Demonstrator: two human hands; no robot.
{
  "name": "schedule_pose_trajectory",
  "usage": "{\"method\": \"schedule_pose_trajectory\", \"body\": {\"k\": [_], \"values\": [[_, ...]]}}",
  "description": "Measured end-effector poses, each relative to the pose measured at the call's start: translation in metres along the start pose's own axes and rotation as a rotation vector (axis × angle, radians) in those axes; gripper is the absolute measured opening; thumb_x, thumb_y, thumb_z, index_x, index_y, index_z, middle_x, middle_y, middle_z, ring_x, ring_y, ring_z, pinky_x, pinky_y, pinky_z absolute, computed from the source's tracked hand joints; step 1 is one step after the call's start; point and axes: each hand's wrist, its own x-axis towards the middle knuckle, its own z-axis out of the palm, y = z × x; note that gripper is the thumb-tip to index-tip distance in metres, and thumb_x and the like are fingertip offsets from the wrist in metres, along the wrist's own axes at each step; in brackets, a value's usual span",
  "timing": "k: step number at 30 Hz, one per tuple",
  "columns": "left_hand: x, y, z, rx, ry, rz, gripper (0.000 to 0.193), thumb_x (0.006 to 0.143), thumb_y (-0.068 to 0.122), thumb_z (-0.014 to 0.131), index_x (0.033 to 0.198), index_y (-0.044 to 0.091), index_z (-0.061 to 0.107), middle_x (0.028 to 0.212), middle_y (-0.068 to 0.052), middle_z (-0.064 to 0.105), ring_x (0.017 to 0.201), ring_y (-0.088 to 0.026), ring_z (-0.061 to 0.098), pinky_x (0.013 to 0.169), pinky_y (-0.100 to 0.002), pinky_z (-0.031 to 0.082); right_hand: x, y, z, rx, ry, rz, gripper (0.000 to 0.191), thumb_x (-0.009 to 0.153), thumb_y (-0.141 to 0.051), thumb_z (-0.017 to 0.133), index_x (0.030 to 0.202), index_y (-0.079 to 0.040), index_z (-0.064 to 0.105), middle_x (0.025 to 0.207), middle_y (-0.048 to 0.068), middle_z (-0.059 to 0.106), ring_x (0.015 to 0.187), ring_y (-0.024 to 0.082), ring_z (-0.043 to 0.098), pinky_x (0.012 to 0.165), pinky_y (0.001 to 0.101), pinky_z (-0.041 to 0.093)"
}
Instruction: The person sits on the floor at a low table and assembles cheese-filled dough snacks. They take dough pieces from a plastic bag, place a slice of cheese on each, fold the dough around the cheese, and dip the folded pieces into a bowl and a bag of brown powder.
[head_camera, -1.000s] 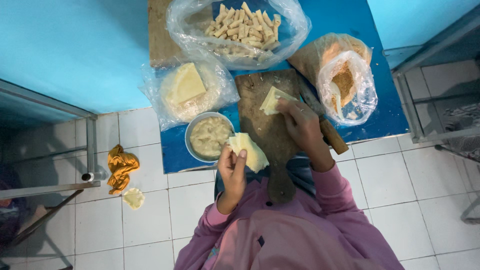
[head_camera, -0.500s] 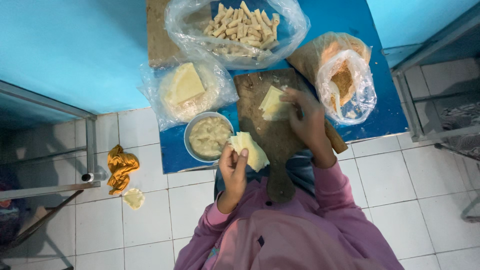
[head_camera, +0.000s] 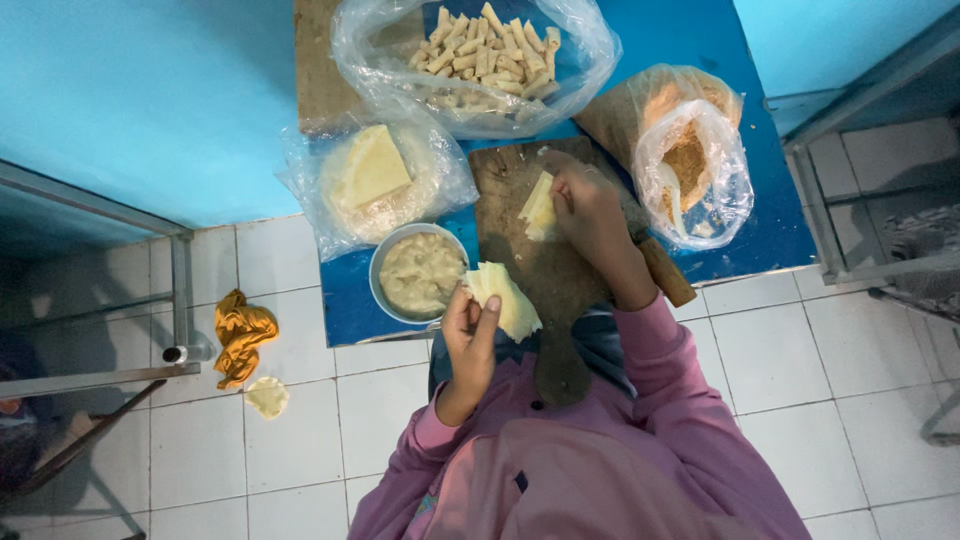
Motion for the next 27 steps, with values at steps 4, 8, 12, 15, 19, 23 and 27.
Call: {"method": "schedule_pose_trajectory", "body": {"k": [4, 8, 12, 15, 19, 23, 27], "values": [[0.001, 0.0, 0.002, 0.014, 0.0, 0.008, 0.019, 0.106, 0.005, 0.062, 0.123, -0.003, 0.062, 0.098, 0.002, 0.061, 0.085, -0.002, 0.052, 0.075, -0.019, 0.041, 0.005, -0.002, 0.002, -0.085, 0.004, -0.098, 0.049, 0.091, 0.008, 0.064, 0.137, -0.006, 0.062, 0.093, 0.015, 0.065, 0.09, 0.037, 0.065, 0.081, 0.0445, 0.053], [0.004, -0.001, 0.004, 0.023, -0.002, -0.009, 0.016, 0.103, 0.006, 0.062, 0.118, -0.001, 0.061, 0.095, 0.004, 0.06, 0.083, -0.002, 0.052, 0.073, -0.019, 0.041, -0.011, -0.026, -0.005, -0.036, 0.085, -0.167, 0.044, 0.092, -0.006, 0.077, 0.132, -0.007, 0.059, 0.109, 0.012, 0.068, 0.097, 0.032, 0.067, 0.084, 0.0394, 0.054], [0.005, -0.004, 0.004, 0.052, -0.022, 0.051, 0.014, 0.102, 0.005, 0.066, 0.115, 0.0, 0.06, 0.095, 0.004, 0.059, 0.084, -0.002, 0.052, 0.074, -0.019, 0.041, -0.064, -0.072, -0.03, 0.468, -0.197, -0.057, 0.06, 0.081, -0.014, 0.086, 0.134, -0.008, 0.059, 0.107, 0.005, 0.069, 0.099, 0.018, 0.07, 0.089, 0.0336, 0.057], [0.005, -0.007, 0.005, 0.024, -0.041, 0.037, 0.014, 0.101, 0.003, 0.067, 0.113, 0.0, 0.061, 0.093, 0.003, 0.059, 0.082, -0.003, 0.053, 0.072, -0.02, 0.043, -0.082, -0.095, -0.025, 0.277, -0.083, -0.101, 0.066, 0.077, -0.014, 0.09, 0.133, -0.007, 0.058, 0.109, 0.008, 0.069, 0.099, 0.018, 0.071, 0.085, 0.033, 0.058], [0.004, -0.007, 0.005, 0.007, -0.069, 0.033, 0.012, 0.102, 0.004, 0.062, 0.114, 0.0, 0.06, 0.099, 0.003, 0.06, 0.089, -0.003, 0.055, 0.077, -0.02, 0.045, -0.08, -0.094, -0.022, 0.33, -0.055, -0.029, 0.065, 0.082, -0.01, 0.089, 0.138, -0.007, 0.055, 0.108, 0.006, 0.073, 0.1, 0.016, 0.075, 0.088, 0.0302, 0.06], [0.005, -0.005, 0.006, 0.101, -0.048, 0.04, 0.006, 0.104, 0.003, 0.063, 0.109, 0.0, 0.06, 0.092, 0.003, 0.057, 0.081, -0.002, 0.051, 0.07, -0.02, 0.042, -0.081, -0.09, -0.023, 0.445, -0.083, 0.037, 0.066, 0.083, -0.009, 0.087, 0.14, -0.006, 0.054, 0.107, 0.007, 0.073, 0.1, 0.015, 0.076, 0.09, 0.0295, 0.061], [0.003, -0.004, 0.004, 0.27, -0.041, 0.081, 0.007, 0.099, 0.003, 0.065, 0.104, 0.0, 0.062, 0.087, 0.006, 0.048, 0.074, -0.001, 0.041, 0.062, -0.019, 0.033, -0.082, -0.086, -0.018, 0.495, -0.065, 0.089, 0.07, 0.079, -0.008, 0.089, 0.14, -0.007, 0.053, 0.104, 0.005, 0.072, 0.095, 0.013, 0.072, 0.087, 0.0276, 0.06]]}}
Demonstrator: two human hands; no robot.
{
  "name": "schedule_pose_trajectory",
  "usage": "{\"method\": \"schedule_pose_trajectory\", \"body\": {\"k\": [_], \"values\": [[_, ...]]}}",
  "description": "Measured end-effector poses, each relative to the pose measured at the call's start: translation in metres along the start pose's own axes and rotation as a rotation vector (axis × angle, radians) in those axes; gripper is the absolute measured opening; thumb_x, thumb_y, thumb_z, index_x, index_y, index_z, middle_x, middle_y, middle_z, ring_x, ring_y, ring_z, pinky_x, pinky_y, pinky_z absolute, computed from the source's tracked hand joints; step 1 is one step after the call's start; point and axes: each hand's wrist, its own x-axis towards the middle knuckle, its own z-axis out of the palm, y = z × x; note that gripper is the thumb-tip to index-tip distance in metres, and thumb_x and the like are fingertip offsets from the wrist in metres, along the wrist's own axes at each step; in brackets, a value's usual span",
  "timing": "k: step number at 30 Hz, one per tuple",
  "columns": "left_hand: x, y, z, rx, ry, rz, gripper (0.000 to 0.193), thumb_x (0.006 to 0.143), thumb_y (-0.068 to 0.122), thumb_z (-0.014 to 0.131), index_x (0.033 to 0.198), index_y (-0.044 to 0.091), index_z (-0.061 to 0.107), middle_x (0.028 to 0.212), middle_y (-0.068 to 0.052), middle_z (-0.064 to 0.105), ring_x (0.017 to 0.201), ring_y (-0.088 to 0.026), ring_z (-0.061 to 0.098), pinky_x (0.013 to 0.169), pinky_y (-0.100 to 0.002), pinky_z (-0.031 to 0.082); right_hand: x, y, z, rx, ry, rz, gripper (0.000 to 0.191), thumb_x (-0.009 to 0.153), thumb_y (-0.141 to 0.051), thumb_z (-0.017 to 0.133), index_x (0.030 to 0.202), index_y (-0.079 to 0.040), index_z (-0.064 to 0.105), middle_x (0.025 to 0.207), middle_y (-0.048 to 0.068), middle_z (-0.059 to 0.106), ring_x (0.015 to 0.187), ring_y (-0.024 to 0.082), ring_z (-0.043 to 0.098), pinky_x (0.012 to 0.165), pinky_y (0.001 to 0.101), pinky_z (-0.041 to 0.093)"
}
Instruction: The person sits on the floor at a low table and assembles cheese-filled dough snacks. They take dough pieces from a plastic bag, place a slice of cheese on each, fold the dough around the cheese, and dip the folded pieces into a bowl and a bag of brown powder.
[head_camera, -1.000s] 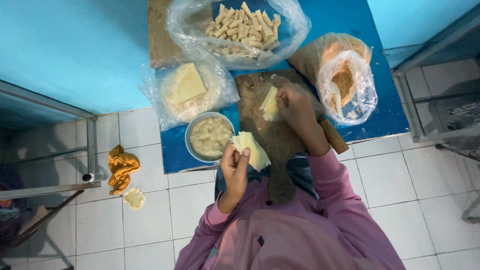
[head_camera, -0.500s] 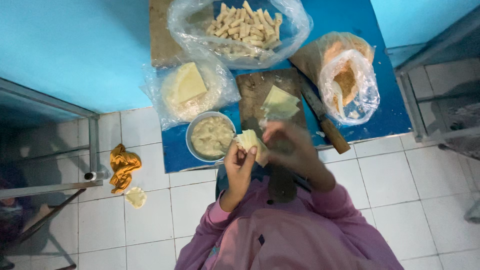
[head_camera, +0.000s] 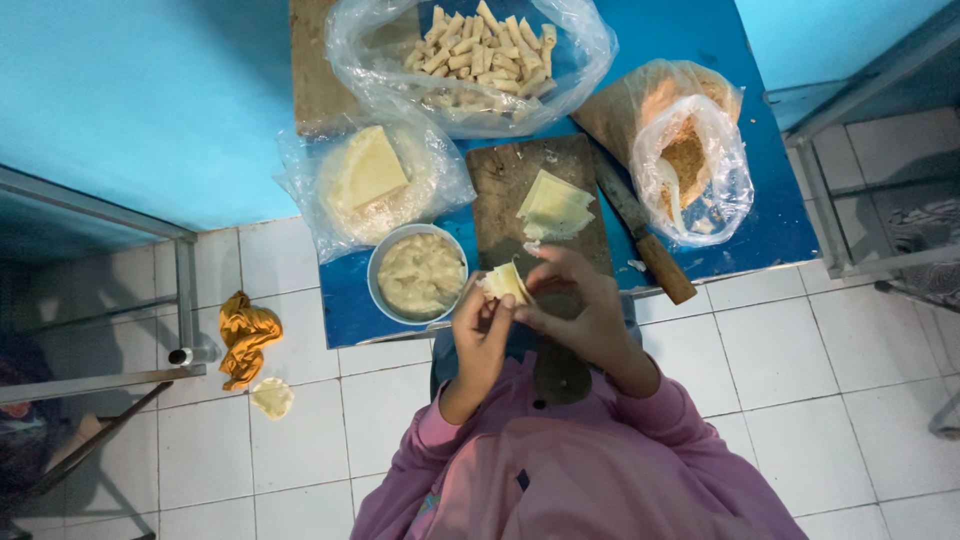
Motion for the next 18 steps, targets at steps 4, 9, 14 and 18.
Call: {"method": "schedule_pose_trajectory", "body": {"k": [4, 9, 14, 18], "values": [[-0.002, -0.01, -0.004, -0.027, -0.002, 0.028, 0.009, 0.103, 0.003, 0.066, 0.096, 0.0, 0.06, 0.086, 0.006, 0.045, 0.075, -0.002, 0.039, 0.064, -0.02, 0.031, -0.002, 0.012, -0.006, 0.347, 0.006, 0.346, 0.058, 0.087, 0.002, 0.077, 0.14, -0.008, 0.057, 0.104, 0.004, 0.071, 0.096, 0.01, 0.069, 0.084, 0.0242, 0.057], [-0.003, -0.024, -0.01, -0.237, 0.064, -0.052, 0.007, 0.104, 0.004, 0.063, 0.108, -0.003, 0.063, 0.095, 0.0, 0.061, 0.085, -0.005, 0.052, 0.075, -0.022, 0.041, 0.0, 0.036, -0.016, 0.459, 0.186, 0.422, 0.053, 0.088, 0.008, 0.072, 0.138, -0.006, 0.062, 0.1, 0.003, 0.069, 0.083, 0.01, 0.061, 0.068, 0.02, 0.046], [-0.009, -0.02, -0.012, -0.487, 0.109, -0.069, 0.022, 0.104, 0.005, 0.058, 0.123, -0.005, 0.06, 0.113, -0.007, 0.068, 0.101, -0.01, 0.062, 0.09, -0.026, 0.049, 0.022, 0.053, -0.039, 0.299, 0.41, 0.17, 0.044, 0.092, 0.004, 0.071, 0.132, -0.01, 0.059, 0.103, 0.002, 0.07, 0.093, 0.011, 0.071, 0.081, 0.0251, 0.06], [-0.012, -0.017, -0.012, -0.446, 0.114, -0.05, 0.025, 0.104, 0.005, 0.058, 0.126, -0.006, 0.061, 0.113, -0.007, 0.068, 0.101, -0.01, 0.061, 0.09, -0.026, 0.048, 0.045, 0.062, -0.047, -0.592, 0.408, -0.29, 0.027, 0.094, 0.006, 0.077, 0.115, -0.007, 0.066, 0.12, 0.015, 0.072, 0.111, 0.027, 0.073, 0.094, 0.0369, 0.06]]}}
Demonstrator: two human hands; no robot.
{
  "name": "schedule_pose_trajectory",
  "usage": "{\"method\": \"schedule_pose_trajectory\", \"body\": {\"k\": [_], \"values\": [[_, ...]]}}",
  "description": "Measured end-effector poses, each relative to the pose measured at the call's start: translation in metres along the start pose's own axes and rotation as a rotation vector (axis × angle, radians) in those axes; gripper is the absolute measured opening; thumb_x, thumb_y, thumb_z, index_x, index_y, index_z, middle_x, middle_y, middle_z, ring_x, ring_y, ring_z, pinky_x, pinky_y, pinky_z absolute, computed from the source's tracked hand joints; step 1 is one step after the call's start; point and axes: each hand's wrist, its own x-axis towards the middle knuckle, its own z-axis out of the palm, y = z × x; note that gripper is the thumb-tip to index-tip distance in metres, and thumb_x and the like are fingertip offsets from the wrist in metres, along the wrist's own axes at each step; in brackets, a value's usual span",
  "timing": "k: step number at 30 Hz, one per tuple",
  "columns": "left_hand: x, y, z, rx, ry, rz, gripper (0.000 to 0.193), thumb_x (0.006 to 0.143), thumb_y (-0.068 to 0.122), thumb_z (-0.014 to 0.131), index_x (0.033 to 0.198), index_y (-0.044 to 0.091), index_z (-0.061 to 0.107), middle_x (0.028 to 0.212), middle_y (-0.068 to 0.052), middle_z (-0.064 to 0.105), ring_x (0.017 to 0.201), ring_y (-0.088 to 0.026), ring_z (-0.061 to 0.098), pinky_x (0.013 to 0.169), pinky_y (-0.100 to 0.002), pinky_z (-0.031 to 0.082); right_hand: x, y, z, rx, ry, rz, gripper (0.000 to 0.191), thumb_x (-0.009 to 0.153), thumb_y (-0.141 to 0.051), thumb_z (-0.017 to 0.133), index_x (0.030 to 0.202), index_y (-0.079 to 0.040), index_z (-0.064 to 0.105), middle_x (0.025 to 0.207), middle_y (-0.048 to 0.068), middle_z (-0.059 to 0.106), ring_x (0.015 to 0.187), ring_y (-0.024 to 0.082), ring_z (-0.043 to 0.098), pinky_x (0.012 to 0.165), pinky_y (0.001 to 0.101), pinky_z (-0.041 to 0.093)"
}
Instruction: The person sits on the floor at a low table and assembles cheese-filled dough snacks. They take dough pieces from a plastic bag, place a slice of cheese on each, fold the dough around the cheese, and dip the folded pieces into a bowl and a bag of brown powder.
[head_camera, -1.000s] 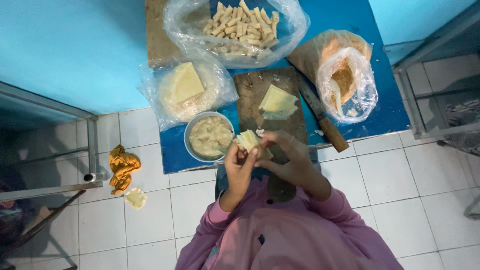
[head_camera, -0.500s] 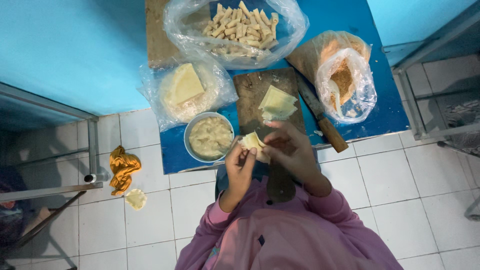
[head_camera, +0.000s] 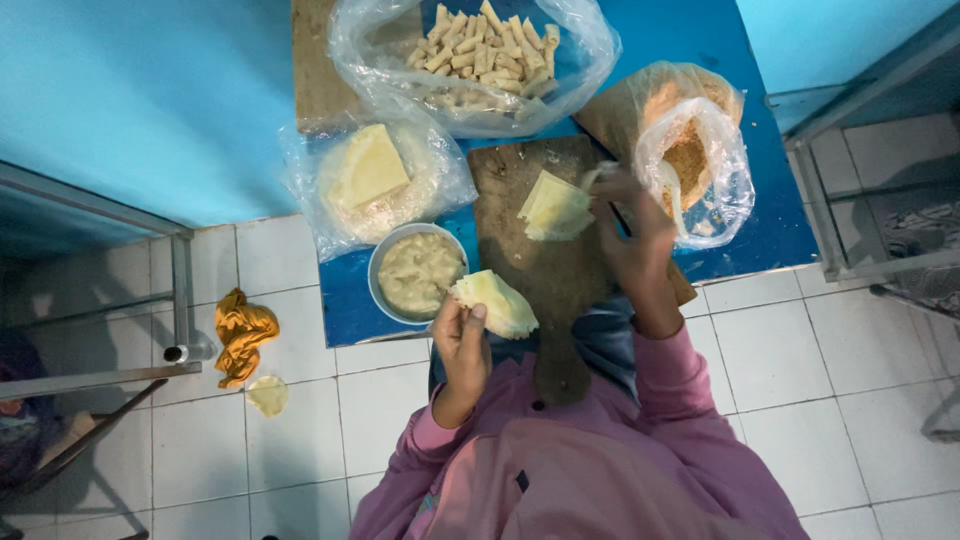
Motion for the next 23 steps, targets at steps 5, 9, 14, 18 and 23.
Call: {"method": "schedule_pose_trajectory", "body": {"k": [5, 9, 14, 18, 23], "values": [[0.001, -0.001, 0.002, 0.005, -0.01, -0.005, 0.02, 0.104, 0.004, 0.059, 0.121, -0.005, 0.063, 0.11, -0.006, 0.067, 0.099, -0.01, 0.06, 0.088, -0.025, 0.047, -0.004, -0.004, 0.006, -0.026, -0.251, -0.051, 0.037, 0.086, 0.005, 0.076, 0.121, -0.006, 0.07, 0.106, 0.011, 0.075, 0.102, 0.031, 0.07, 0.091, 0.0422, 0.055], [0.0, -0.001, 0.002, 0.019, -0.025, 0.02, 0.015, 0.106, 0.004, 0.06, 0.117, -0.005, 0.063, 0.107, -0.005, 0.066, 0.096, -0.009, 0.058, 0.086, -0.025, 0.046, -0.016, -0.009, 0.005, -0.027, -0.268, -0.027, 0.044, 0.089, 0.002, 0.076, 0.131, -0.009, 0.069, 0.105, 0.008, 0.076, 0.107, 0.031, 0.067, 0.095, 0.0417, 0.054], [0.002, 0.001, 0.003, 0.052, -0.022, 0.005, 0.017, 0.104, 0.004, 0.059, 0.118, -0.004, 0.064, 0.107, -0.005, 0.067, 0.096, -0.009, 0.06, 0.086, -0.024, 0.047, -0.022, -0.014, 0.002, -0.067, -0.257, -0.014, 0.041, 0.087, 0.001, 0.077, 0.126, -0.011, 0.07, 0.103, 0.011, 0.074, 0.104, 0.033, 0.066, 0.091, 0.0416, 0.053], [0.002, 0.0, 0.004, 0.039, -0.026, 0.011, 0.017, 0.104, 0.004, 0.06, 0.118, -0.004, 0.064, 0.107, -0.005, 0.067, 0.096, -0.009, 0.059, 0.086, -0.024, 0.046, -0.023, -0.018, 0.004, -0.068, -0.23, -0.018, 0.036, 0.089, 0.001, 0.079, 0.123, -0.01, 0.074, 0.096, 0.011, 0.072, 0.099, 0.033, 0.065, 0.088, 0.0421, 0.053], [0.002, -0.006, -0.003, 0.147, -0.036, -0.027, 0.015, 0.104, 0.003, 0.063, 0.118, -0.005, 0.064, 0.102, -0.002, 0.064, 0.089, -0.005, 0.054, 0.08, -0.021, 0.042, -0.018, -0.029, -0.005, -0.043, -0.295, -0.034, 0.045, 0.084, -0.001, 0.08, 0.127, -0.01, 0.069, 0.11, 0.012, 0.073, 0.108, 0.033, 0.066, 0.097, 0.0432, 0.052]]}}
